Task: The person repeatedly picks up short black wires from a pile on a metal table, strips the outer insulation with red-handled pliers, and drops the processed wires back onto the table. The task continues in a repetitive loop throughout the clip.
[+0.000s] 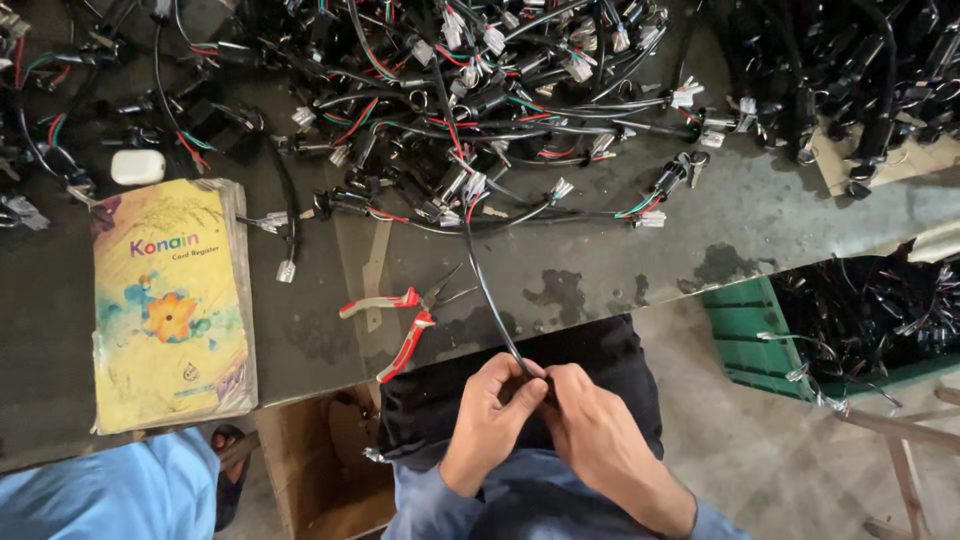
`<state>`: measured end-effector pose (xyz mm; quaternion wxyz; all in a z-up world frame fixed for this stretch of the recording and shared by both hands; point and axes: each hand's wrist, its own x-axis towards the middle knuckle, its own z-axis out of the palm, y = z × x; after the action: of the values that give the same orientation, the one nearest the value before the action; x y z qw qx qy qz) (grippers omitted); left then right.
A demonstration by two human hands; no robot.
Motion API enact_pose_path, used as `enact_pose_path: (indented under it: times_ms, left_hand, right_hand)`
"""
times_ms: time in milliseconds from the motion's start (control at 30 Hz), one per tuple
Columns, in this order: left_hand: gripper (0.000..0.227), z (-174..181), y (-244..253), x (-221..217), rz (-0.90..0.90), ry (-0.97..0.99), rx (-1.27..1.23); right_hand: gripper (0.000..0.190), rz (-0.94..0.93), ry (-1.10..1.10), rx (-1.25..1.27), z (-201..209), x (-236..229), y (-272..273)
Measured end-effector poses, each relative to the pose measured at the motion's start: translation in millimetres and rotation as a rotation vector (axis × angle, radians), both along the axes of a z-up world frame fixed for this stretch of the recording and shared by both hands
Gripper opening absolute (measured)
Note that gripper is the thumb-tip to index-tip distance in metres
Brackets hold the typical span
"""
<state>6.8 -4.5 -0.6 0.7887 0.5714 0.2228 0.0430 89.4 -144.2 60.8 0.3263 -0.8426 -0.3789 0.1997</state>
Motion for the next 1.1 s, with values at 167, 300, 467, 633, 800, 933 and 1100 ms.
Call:
enact_pose_path:
  times_ms: [167, 300, 467, 633, 800, 933, 1100]
  left_hand:
    - [0.025, 30, 11, 11, 0.026, -0.212, -0.128]
    - [0.023, 73, 28, 18, 0.364, 0.163, -0.837]
    - [0.035, 101, 18, 19, 0.386, -0.454, -0.945]
    - [0.038, 84, 4, 18, 0.424, -0.517, -0.841]
    - [0.039, 86, 9, 22, 0.316, -0.627, -0.833]
    - [0.065, 96, 47, 17, 0.046, -0.380, 0.535]
    - [0.069, 75, 102, -1, 0.136, 0.247, 1.578]
  right_hand:
    - [0.032, 0.028, 0.058, 0.154, 8, 7, 0]
    - [0.032, 0.106, 0.546, 0.064, 18, 9, -13]
    - [0.042, 0.070, 0.548, 0.377, 3, -4, -13]
    - [0.042, 0.177, 0.352, 0.517, -26, -9, -22]
    - [0.055, 0.095, 0.069, 0.377, -25, -4, -15]
    - [0.064, -0.023, 0.042, 0.366, -7, 15, -7]
    - [0.044, -0.041, 0.263, 0.086, 6, 48, -1]
